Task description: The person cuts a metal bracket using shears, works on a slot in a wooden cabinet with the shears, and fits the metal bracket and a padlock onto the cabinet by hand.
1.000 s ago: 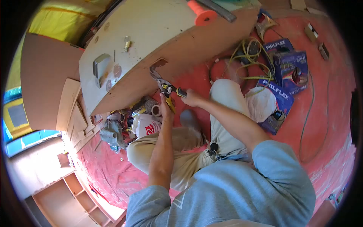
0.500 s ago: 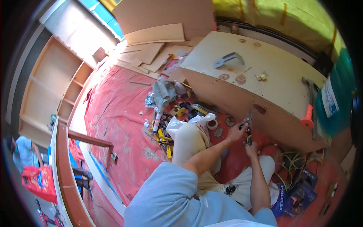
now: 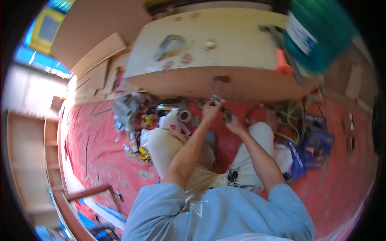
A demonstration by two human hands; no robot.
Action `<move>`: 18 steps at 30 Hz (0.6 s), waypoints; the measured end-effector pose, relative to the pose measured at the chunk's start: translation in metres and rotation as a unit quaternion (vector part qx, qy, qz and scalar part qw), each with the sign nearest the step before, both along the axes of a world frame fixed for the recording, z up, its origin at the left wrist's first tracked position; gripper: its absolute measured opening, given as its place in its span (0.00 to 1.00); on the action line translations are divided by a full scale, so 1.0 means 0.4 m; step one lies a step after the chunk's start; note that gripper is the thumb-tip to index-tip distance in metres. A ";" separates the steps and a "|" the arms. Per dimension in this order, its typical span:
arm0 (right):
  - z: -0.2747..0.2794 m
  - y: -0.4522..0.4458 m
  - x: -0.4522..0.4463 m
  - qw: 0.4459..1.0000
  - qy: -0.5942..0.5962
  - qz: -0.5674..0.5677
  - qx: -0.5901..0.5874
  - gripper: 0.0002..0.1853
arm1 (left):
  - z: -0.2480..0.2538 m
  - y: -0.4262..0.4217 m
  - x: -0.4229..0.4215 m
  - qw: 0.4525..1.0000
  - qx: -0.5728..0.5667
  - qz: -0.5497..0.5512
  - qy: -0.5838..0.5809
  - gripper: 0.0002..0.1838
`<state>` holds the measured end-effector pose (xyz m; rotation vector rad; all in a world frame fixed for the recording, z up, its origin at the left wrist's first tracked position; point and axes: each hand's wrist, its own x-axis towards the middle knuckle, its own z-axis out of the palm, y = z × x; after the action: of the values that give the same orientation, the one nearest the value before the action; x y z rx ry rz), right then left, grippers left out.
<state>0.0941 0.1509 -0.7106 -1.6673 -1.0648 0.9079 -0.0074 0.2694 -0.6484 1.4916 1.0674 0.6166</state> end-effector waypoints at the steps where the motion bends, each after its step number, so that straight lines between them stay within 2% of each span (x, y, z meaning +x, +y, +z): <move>1: 0.006 -0.003 -0.010 0.997 -0.014 -0.061 0.043 0.22 | 0.001 0.005 0.002 0.999 -0.009 0.008 0.031 0.23; 3: -0.051 0.003 -0.009 0.995 -0.067 -0.074 -0.006 0.27 | -0.073 0.022 0.009 0.997 0.024 0.062 0.033 0.25; 6: 0.081 -0.012 0.000 0.991 -0.033 -0.030 -0.123 0.22 | -0.036 0.021 0.017 0.998 0.006 0.062 -0.008 0.28; 10: 0.012 0.015 -0.006 0.996 0.031 -0.048 -0.070 0.14 | -0.060 0.063 0.019 0.997 0.001 0.032 0.063 0.28; 13: -0.009 0.021 -0.007 0.996 0.051 -0.062 -0.047 0.12 | -0.042 0.055 0.031 0.995 -0.012 0.039 0.087 0.19; 18: 0.025 0.018 -0.005 0.995 0.026 -0.076 -0.057 0.12 | -0.045 0.061 0.026 0.995 -0.080 0.056 -0.004 0.21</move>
<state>0.0922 0.1583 -0.7006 -1.7836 -0.8522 0.9219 0.0031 0.2937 -0.6665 1.2966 1.1722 0.5991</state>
